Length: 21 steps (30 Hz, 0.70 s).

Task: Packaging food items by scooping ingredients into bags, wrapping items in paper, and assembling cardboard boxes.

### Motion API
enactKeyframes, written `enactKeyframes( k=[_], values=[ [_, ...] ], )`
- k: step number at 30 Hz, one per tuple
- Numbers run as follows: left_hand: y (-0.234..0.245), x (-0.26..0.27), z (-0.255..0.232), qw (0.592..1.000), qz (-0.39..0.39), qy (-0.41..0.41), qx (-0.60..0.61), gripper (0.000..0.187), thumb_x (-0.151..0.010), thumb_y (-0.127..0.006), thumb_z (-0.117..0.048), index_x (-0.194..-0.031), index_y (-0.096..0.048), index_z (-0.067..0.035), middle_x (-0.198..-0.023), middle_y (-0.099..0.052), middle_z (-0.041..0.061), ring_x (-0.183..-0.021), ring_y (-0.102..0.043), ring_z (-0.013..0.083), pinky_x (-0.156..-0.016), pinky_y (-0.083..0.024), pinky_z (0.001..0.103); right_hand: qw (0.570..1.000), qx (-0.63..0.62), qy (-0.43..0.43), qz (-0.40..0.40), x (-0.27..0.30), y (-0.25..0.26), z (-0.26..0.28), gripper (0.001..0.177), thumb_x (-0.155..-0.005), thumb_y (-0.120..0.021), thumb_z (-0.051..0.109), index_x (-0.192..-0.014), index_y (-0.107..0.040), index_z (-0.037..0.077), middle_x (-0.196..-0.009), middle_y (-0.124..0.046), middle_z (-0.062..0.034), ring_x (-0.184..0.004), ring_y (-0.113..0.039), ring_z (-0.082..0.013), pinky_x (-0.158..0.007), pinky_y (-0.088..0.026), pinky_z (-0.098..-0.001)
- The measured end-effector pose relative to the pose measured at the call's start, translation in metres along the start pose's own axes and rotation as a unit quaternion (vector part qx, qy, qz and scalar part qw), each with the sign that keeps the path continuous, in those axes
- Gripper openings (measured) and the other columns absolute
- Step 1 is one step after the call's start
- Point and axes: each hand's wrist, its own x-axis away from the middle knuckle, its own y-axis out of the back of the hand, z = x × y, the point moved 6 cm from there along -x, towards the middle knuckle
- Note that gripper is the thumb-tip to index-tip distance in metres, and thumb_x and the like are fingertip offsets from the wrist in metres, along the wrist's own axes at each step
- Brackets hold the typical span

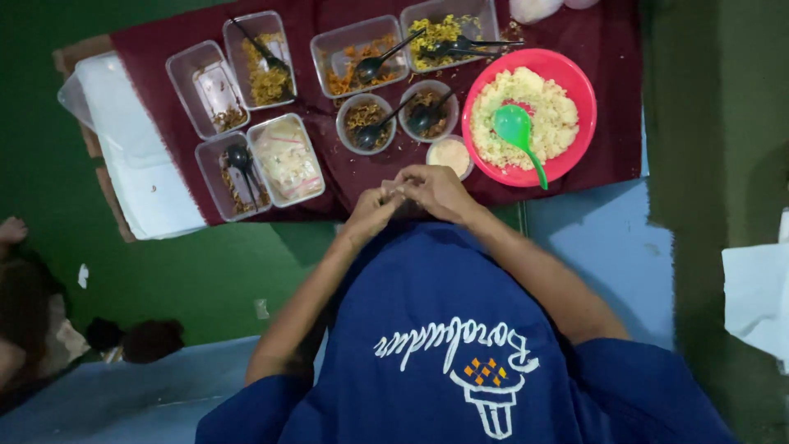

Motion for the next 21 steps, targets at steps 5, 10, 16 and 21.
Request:
enactKeyframes(
  k=[5,10,16,21],
  values=[
    [-0.005,0.017,-0.027,0.996,0.043,-0.019,0.076,0.019,-0.09,-0.075,-0.025,-0.081,-0.074,-0.008,-0.073,-0.059,-0.003,-0.072,-0.056,0.0138,-0.069,-0.048,0.029,0.998,-0.042,-0.009,-0.05,0.02,0.001,-0.011,0.024,-0.09,-0.077,0.027,-0.111,-0.079,0.016,-0.091,-0.078,-0.0089,-0.087,-0.073,-0.0181,-0.079,-0.058,-0.035],
    [-0.013,-0.003,0.0,0.996,0.035,-0.078,0.004,0.03,-0.09,-0.072,-0.019,-0.063,-0.06,-0.013,-0.059,-0.051,-0.007,-0.061,-0.049,0.01,-0.057,-0.041,0.027,0.986,-0.127,-0.043,-0.1,0.03,0.003,-0.031,0.026,-0.091,-0.076,0.022,-0.114,-0.078,0.012,-0.094,-0.077,-0.0079,-0.091,-0.07,-0.0159,-0.085,-0.058,-0.0325],
    [-0.032,-0.011,-0.006,0.989,0.099,-0.108,-0.029,0.037,-0.089,-0.076,-0.02,-0.058,-0.057,-0.014,-0.054,-0.05,-0.007,-0.058,-0.046,0.0084,-0.054,-0.039,0.026,0.984,0.061,-0.038,-0.164,0.071,0.037,-0.026,0.021,-0.091,-0.077,0.027,-0.111,-0.081,0.02,-0.098,-0.081,-0.0073,-0.097,-0.076,-0.0268,-0.08,-0.061,-0.037],
    [-0.075,0.013,-0.106,0.97,0.177,-0.161,-0.05,0.028,-0.09,-0.074,-0.012,-0.064,-0.061,-0.01,-0.057,-0.052,-0.004,-0.061,-0.048,0.0093,-0.055,-0.042,0.025,0.958,0.077,-0.033,-0.273,0.109,0.062,-0.034,0.018,-0.091,-0.079,0.025,-0.108,-0.081,0.021,-0.1,-0.081,-0.0015,-0.1,-0.076,-0.0223,-0.083,-0.061,-0.0349]
  ],
)
